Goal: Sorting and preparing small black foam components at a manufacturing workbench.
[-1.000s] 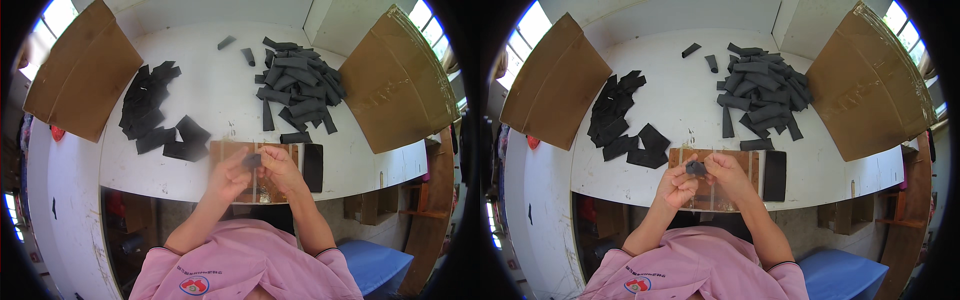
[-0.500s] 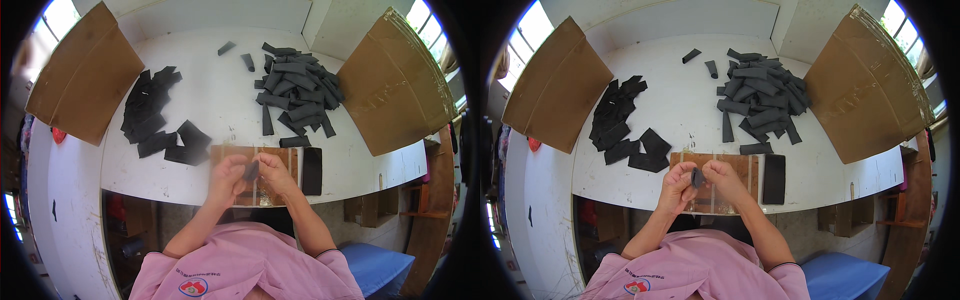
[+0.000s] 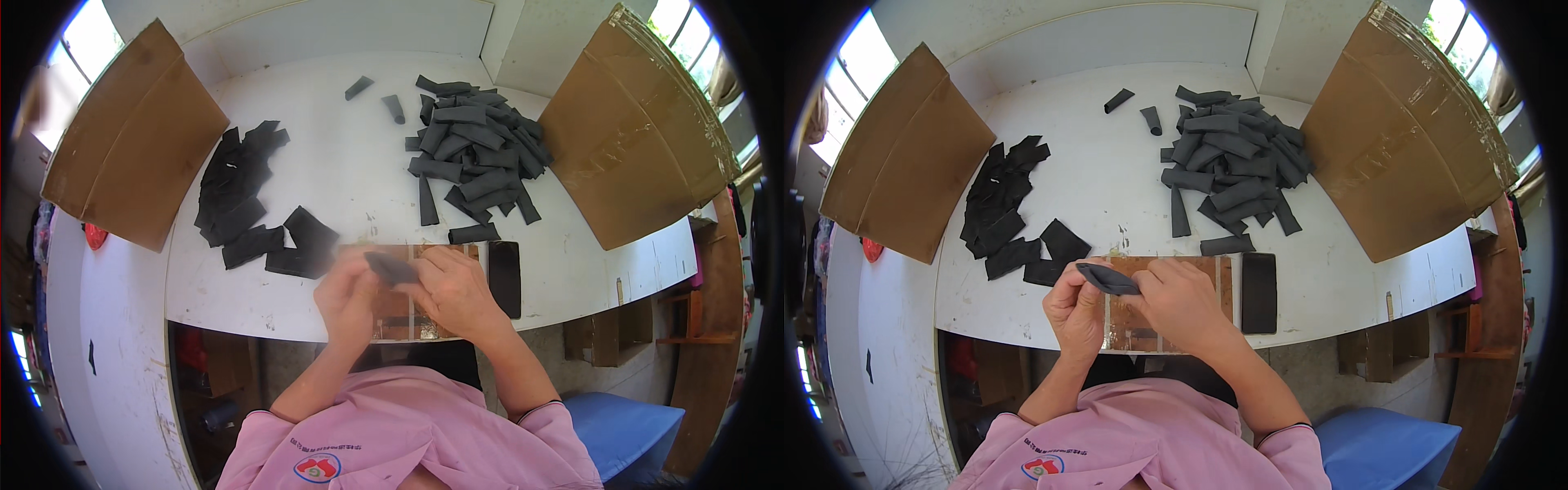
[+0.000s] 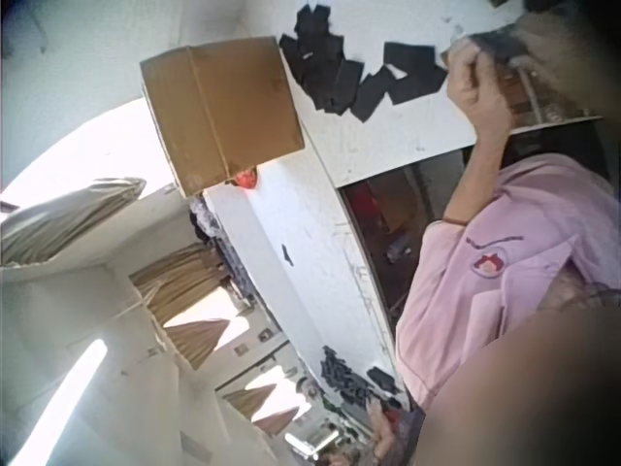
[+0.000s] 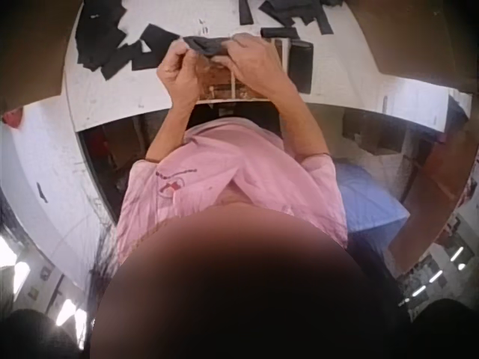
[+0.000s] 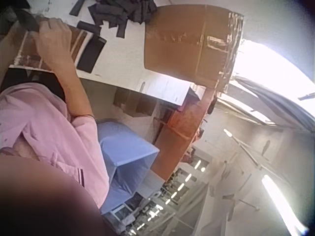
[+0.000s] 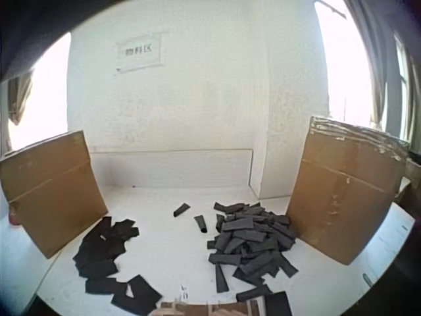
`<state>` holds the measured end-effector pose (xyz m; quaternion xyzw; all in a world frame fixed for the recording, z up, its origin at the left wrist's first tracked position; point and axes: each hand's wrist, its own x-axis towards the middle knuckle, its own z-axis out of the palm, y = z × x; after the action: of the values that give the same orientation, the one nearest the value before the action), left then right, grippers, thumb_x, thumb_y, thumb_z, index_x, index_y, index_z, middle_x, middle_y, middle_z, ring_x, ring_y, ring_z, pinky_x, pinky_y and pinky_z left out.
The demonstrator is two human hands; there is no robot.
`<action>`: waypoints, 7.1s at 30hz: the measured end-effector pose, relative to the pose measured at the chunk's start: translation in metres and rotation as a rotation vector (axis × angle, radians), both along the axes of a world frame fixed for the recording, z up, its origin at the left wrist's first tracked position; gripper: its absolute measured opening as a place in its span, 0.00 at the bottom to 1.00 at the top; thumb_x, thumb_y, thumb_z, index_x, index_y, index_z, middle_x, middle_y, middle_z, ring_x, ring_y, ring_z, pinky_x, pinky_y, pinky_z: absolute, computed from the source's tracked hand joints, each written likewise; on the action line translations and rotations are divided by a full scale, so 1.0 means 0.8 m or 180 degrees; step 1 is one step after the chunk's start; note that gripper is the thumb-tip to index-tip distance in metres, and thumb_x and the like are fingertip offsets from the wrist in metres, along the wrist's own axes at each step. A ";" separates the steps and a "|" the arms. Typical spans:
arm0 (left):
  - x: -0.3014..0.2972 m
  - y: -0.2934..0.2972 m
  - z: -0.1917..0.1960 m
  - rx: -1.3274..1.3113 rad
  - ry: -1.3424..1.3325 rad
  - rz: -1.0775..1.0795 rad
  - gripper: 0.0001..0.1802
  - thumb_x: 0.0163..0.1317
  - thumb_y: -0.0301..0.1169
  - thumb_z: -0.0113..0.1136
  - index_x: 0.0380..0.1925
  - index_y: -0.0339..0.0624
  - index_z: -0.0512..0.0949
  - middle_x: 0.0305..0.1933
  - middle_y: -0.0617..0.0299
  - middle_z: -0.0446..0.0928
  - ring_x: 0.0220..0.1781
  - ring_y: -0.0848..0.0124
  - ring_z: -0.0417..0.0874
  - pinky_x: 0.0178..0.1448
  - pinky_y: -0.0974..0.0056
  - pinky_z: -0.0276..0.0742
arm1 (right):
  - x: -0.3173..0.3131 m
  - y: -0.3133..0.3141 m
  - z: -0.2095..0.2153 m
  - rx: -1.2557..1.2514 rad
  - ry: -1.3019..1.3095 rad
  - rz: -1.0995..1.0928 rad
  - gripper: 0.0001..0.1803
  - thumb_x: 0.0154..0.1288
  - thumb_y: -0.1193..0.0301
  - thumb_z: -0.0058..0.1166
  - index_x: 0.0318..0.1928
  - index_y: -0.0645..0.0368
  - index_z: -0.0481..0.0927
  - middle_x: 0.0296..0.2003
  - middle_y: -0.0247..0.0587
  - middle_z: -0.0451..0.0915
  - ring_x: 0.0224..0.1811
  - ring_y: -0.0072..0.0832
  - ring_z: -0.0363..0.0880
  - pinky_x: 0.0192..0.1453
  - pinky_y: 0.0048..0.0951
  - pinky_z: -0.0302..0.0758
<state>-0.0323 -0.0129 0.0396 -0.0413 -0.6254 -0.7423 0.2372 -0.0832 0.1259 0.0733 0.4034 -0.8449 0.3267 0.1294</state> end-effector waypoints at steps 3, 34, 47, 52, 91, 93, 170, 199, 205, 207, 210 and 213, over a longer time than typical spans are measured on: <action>0.010 -0.002 -0.029 0.0149 -0.0159 0.0203 0.03 0.55 0.21 0.51 0.30 0.34 0.73 0.38 0.58 0.73 0.40 0.72 0.72 0.45 0.70 0.68 | 0.004 0.000 -0.022 0.0435 0.0011 -0.0177 0.12 0.48 0.64 0.56 0.22 0.60 0.72 0.18 0.39 0.70 0.23 0.36 0.72 0.27 0.33 0.68; -0.010 0.013 0.013 0.1157 -0.0462 -0.1164 0.07 0.54 0.25 0.56 0.33 0.38 0.73 0.32 0.56 0.74 0.37 0.66 0.74 0.47 0.65 0.68 | 0.010 0.011 -0.064 -0.0216 -0.1421 -0.0129 0.09 0.55 0.70 0.50 0.30 0.66 0.73 0.22 0.50 0.72 0.25 0.47 0.72 0.27 0.38 0.67; -0.003 -0.008 0.002 0.2087 -0.0562 -0.0740 0.06 0.54 0.29 0.57 0.29 0.38 0.72 0.32 0.59 0.71 0.40 0.66 0.69 0.52 0.61 0.64 | 0.007 0.000 -0.055 0.0270 -0.0730 -0.0054 0.12 0.54 0.64 0.50 0.21 0.59 0.70 0.18 0.40 0.70 0.21 0.39 0.72 0.23 0.36 0.67; -0.002 -0.005 -0.002 0.1903 -0.0576 -0.0768 0.05 0.55 0.28 0.56 0.28 0.38 0.72 0.32 0.59 0.73 0.40 0.68 0.71 0.51 0.63 0.64 | 0.013 0.000 -0.067 -0.0031 -0.0815 0.0314 0.11 0.56 0.66 0.48 0.22 0.60 0.71 0.19 0.40 0.72 0.22 0.38 0.73 0.23 0.36 0.67; 0.104 -0.028 -0.050 0.1540 -0.2100 -0.0709 0.11 0.44 0.18 0.54 0.32 0.34 0.73 0.33 0.58 0.75 0.33 0.71 0.76 0.37 0.69 0.72 | 0.093 -0.038 -0.054 -0.3010 -0.3984 -0.0667 0.11 0.53 0.68 0.57 0.28 0.64 0.74 0.21 0.33 0.74 0.23 0.19 0.70 0.28 0.21 0.67; 0.091 -0.022 -0.030 0.1457 -0.1568 -0.0882 0.16 0.44 0.23 0.56 0.37 0.34 0.72 0.39 0.58 0.74 0.40 0.72 0.74 0.45 0.70 0.68 | 0.085 -0.027 -0.052 -0.1914 -0.3237 -0.0457 0.12 0.51 0.68 0.58 0.28 0.65 0.74 0.22 0.38 0.74 0.23 0.24 0.71 0.28 0.24 0.68; 0.039 0.001 -0.049 0.0136 -0.1763 -0.0518 0.09 0.52 0.20 0.52 0.35 0.37 0.68 0.26 0.62 0.70 0.17 0.79 0.66 0.19 0.76 0.64 | 0.068 0.000 -0.113 -0.3078 -0.4082 -0.0116 0.13 0.61 0.63 0.46 0.24 0.57 0.69 0.20 0.25 0.66 0.20 0.11 0.62 0.21 0.15 0.60; 0.049 -0.001 -0.041 -0.0039 -0.1489 0.0474 0.13 0.53 0.24 0.51 0.40 0.39 0.70 0.25 0.60 0.71 0.22 0.73 0.69 0.23 0.69 0.68 | 0.090 -0.037 -0.062 -0.2335 -0.0925 -0.0702 0.06 0.51 0.78 0.49 0.25 0.64 0.66 0.28 0.41 0.65 0.31 0.35 0.67 0.34 0.30 0.68; 0.042 -0.049 -0.057 0.2543 -0.1427 -0.2657 0.10 0.54 0.22 0.48 0.38 0.42 0.66 0.18 0.61 0.66 0.18 0.74 0.67 0.20 0.70 0.65 | 0.081 -0.030 -0.080 -0.2662 -0.2634 -0.0447 0.08 0.54 0.74 0.49 0.23 0.64 0.67 0.22 0.39 0.67 0.29 0.28 0.69 0.30 0.26 0.65; 0.054 -0.056 -0.074 0.2785 -0.1374 -0.2714 0.08 0.55 0.24 0.48 0.36 0.44 0.65 0.17 0.62 0.64 0.16 0.74 0.64 0.18 0.71 0.62 | 0.084 -0.028 -0.074 -0.2890 -0.3299 -0.0151 0.08 0.55 0.74 0.49 0.24 0.63 0.67 0.21 0.37 0.67 0.26 0.25 0.68 0.29 0.25 0.65; 0.083 -0.061 -0.112 0.3495 -0.1147 -0.2785 0.04 0.56 0.33 0.46 0.30 0.51 0.62 0.14 0.64 0.58 0.08 0.74 0.57 0.11 0.71 0.55 | 0.093 -0.029 -0.056 -0.3201 -0.4194 0.0505 0.08 0.57 0.73 0.48 0.24 0.62 0.68 0.19 0.33 0.68 0.22 0.20 0.67 0.25 0.23 0.65; 0.111 -0.062 -0.111 0.3877 -0.0960 -0.2609 0.06 0.57 0.39 0.45 0.26 0.56 0.61 0.12 0.65 0.53 0.03 0.74 0.53 0.07 0.71 0.49 | 0.101 -0.040 -0.065 -0.2981 -0.3628 0.0764 0.09 0.58 0.71 0.48 0.24 0.61 0.69 0.20 0.32 0.68 0.20 0.17 0.67 0.22 0.20 0.64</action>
<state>0.0567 -0.0623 -0.0490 -0.0302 -0.0641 -0.9836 -0.1656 -0.0021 0.0943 0.0209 0.1637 -0.5036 0.8227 -0.2068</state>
